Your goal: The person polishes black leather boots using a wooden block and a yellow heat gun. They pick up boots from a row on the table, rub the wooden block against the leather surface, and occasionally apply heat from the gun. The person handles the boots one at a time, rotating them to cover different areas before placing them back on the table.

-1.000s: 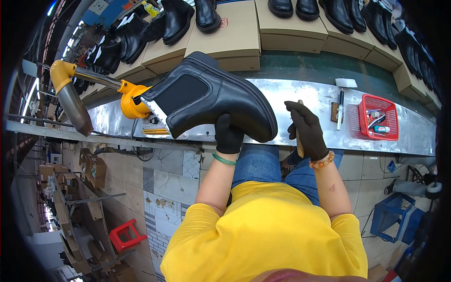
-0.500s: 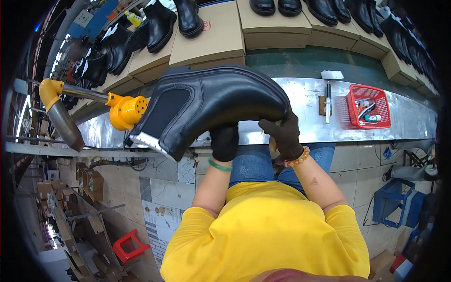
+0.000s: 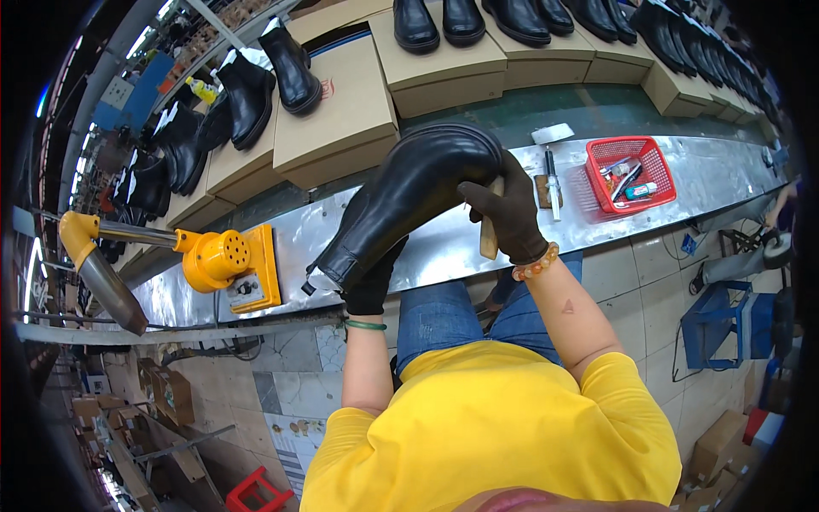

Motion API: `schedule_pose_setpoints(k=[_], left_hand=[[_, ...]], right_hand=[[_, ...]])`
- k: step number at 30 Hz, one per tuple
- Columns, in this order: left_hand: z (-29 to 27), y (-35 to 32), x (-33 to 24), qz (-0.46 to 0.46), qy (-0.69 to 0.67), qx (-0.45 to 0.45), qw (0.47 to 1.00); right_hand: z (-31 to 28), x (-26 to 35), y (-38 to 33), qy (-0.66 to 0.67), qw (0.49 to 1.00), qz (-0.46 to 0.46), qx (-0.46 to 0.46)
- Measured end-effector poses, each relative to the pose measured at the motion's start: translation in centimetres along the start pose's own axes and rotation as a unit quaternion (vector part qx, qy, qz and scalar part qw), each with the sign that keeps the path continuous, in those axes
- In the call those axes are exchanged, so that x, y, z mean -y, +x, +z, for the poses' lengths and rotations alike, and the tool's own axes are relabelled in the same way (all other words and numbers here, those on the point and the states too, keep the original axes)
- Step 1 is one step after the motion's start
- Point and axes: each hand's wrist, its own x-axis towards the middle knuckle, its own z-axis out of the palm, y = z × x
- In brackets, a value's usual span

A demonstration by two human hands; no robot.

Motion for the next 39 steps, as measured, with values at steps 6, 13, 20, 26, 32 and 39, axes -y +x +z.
schedule_pose_setpoints(k=[6, 13, 20, 26, 32, 39], left_hand=[[0.0, -0.1, 0.4, 0.052, -0.122, 0.062, 0.989], [-2.8, -3.4, 0.4, 0.082, 0.074, -0.065, 0.992], [2.4, -4.4, -1.4, 0.128, 0.137, -0.140, 0.972], [1.1, -3.7, -4.6, 0.162, 0.180, -0.114, 0.963], [4.7, 1.9, -10.1, 0.097, 0.448, -0.032, 0.888], [13.5, 16.0, -11.9, 0.354, 0.613, 0.094, 0.700]], right_hand=[[-0.9, 0.0, 1.7, -0.185, 0.980, -0.069, 0.005], [-2.0, 1.4, 3.4, -0.125, 0.988, -0.009, 0.091], [-3.4, -0.7, 3.9, -0.052, 0.994, 0.017, 0.096], [-5.4, -1.8, 4.1, -0.094, 0.972, 0.165, 0.139], [-4.7, -6.8, -0.6, 0.242, 0.924, 0.290, 0.057], [1.4, -8.8, 2.2, 0.472, 0.864, 0.160, -0.076]])
